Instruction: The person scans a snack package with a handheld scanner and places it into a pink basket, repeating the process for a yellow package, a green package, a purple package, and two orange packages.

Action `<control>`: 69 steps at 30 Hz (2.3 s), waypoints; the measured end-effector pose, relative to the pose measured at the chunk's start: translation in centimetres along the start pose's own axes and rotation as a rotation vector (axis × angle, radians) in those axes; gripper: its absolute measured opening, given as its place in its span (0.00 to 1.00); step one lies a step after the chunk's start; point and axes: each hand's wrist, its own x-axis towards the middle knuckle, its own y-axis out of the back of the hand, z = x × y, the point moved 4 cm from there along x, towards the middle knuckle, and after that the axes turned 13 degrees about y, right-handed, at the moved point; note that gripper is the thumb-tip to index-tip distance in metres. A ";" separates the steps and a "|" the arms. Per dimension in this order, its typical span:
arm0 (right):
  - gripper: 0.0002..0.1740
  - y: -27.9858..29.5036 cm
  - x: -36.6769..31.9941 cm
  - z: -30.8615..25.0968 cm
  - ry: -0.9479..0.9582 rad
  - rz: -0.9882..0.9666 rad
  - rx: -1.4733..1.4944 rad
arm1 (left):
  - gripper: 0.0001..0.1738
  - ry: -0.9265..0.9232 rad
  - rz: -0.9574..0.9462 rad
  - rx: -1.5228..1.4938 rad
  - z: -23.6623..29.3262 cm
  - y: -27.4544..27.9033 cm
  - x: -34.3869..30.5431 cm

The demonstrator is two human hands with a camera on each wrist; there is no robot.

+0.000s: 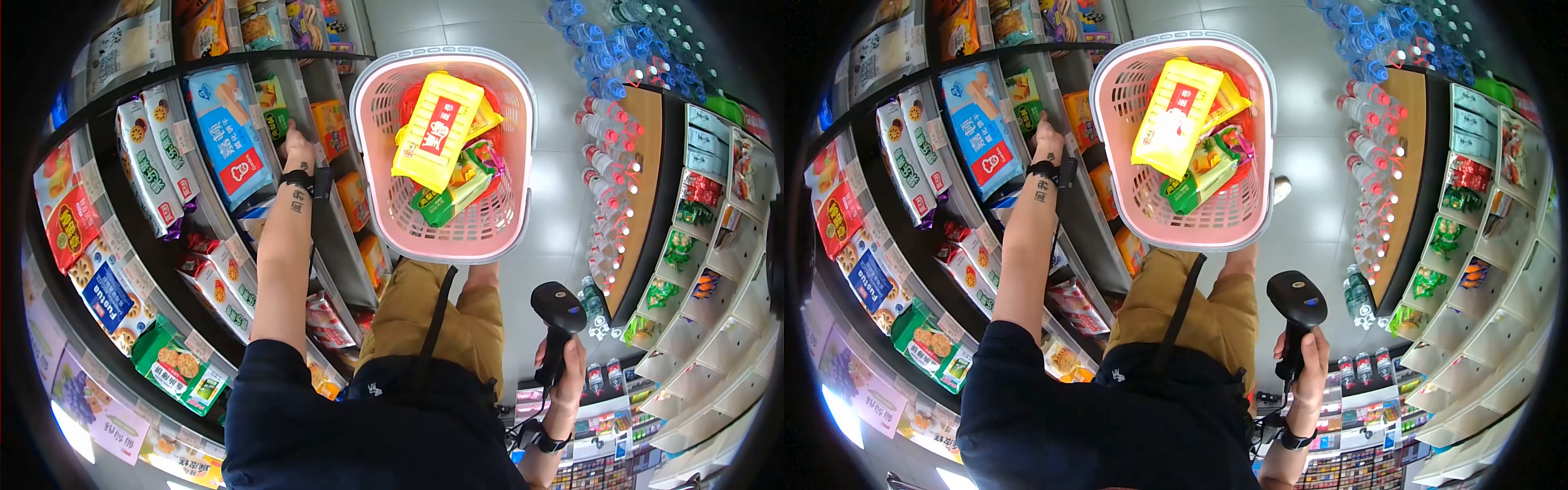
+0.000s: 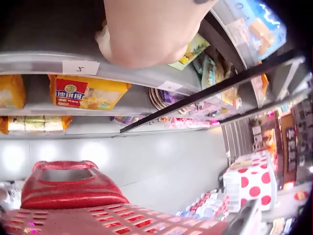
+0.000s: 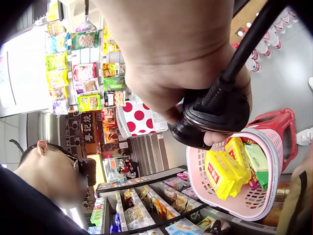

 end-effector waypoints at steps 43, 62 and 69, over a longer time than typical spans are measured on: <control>0.34 -1.8 -4.6 -1.0 0.105 -0.094 -0.085 | 0.22 0.171 -0.935 -0.472 -3.9 6.3 -11.5; 0.32 -4.4 -10.5 -10.5 0.438 -0.346 -0.081 | 0.34 -0.095 -1.359 -0.274 -1.6 23.8 -37.4; 0.29 -4.5 -11.7 -13.3 0.546 -0.470 -0.072 | 0.39 -0.223 -1.369 -0.333 -3.0 29.2 -43.6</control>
